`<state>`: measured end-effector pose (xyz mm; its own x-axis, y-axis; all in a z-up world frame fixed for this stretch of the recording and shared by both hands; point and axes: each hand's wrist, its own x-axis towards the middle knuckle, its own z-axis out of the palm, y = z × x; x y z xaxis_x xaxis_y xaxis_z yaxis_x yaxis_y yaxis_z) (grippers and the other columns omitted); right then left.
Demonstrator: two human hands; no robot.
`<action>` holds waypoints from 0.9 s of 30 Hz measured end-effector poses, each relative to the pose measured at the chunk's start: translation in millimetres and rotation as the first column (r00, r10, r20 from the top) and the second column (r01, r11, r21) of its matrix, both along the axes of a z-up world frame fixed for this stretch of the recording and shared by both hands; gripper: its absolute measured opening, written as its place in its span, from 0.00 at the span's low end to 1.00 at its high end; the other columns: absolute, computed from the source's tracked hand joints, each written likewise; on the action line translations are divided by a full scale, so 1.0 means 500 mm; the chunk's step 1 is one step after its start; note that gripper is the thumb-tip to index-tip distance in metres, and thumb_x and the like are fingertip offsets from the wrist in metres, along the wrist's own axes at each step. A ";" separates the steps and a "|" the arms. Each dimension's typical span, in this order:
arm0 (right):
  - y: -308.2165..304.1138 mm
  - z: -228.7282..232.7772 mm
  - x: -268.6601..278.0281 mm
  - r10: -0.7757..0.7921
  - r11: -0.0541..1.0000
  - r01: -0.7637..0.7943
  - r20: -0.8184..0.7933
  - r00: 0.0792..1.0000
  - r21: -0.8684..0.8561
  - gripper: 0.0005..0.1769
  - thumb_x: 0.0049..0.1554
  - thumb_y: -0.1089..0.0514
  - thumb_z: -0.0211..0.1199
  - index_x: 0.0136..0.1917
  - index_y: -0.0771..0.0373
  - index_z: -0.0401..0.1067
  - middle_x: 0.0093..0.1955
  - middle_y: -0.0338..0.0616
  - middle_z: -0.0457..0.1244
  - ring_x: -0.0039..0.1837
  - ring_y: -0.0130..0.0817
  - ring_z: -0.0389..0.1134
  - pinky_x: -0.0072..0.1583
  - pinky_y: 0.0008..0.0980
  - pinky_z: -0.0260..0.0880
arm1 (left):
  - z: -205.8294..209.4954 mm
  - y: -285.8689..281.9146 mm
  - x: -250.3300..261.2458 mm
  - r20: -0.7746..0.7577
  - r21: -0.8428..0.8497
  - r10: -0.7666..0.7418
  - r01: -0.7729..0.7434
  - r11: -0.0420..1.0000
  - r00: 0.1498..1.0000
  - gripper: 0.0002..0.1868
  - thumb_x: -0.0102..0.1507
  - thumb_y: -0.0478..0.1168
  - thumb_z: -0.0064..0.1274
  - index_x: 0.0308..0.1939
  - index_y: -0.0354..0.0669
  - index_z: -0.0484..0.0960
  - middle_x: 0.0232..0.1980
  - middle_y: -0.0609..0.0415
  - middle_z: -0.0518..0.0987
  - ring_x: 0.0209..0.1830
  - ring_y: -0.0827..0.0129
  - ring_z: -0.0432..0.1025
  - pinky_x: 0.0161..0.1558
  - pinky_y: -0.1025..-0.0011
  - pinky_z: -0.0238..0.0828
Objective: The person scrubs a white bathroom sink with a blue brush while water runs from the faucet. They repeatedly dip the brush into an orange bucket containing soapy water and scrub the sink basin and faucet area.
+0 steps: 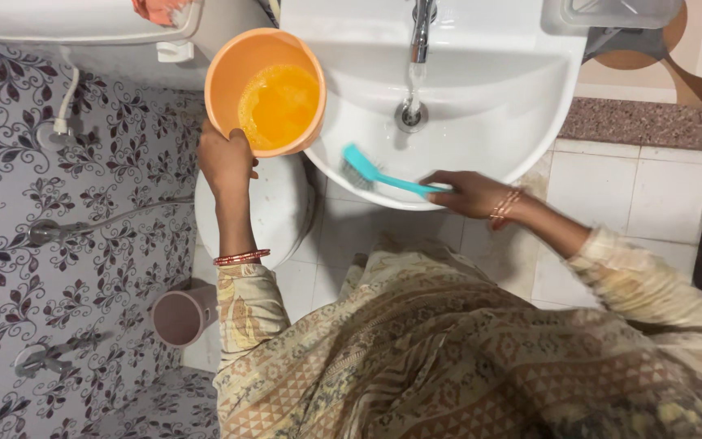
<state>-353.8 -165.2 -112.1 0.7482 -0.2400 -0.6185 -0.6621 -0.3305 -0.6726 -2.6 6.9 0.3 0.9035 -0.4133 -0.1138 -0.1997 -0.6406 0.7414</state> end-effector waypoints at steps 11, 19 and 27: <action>0.059 0.221 -0.061 0.503 0.605 -0.422 -0.087 0.860 -0.675 0.31 0.59 0.55 0.56 0.75 0.45 0.62 0.38 0.49 0.68 0.35 0.40 0.71 0.37 0.40 0.75 | -0.006 0.004 0.017 -0.002 -0.002 -0.022 0.022 1.000 1.000 0.18 0.61 0.30 0.42 0.54 0.27 0.72 0.34 0.42 0.83 0.17 0.65 0.78 0.17 0.68 0.74; 0.061 0.177 0.026 0.563 0.498 -0.389 -0.052 0.825 -0.775 0.24 0.61 0.56 0.54 0.70 0.47 0.67 0.41 0.49 0.67 0.38 0.45 0.72 0.37 0.42 0.73 | -0.002 -0.002 0.016 0.019 0.065 -0.012 0.011 0.998 1.000 0.15 0.61 0.31 0.44 0.51 0.27 0.73 0.34 0.42 0.83 0.19 0.64 0.79 0.17 0.67 0.74; -0.025 0.229 -0.168 0.558 0.341 -0.559 -0.316 0.767 -0.756 0.37 0.56 0.61 0.54 0.76 0.34 0.63 0.40 0.44 0.67 0.37 0.38 0.71 0.38 0.37 0.75 | -0.016 0.001 0.023 0.028 0.029 -0.002 0.001 1.000 1.000 0.14 0.61 0.30 0.44 0.49 0.27 0.73 0.34 0.39 0.83 0.18 0.62 0.79 0.17 0.66 0.73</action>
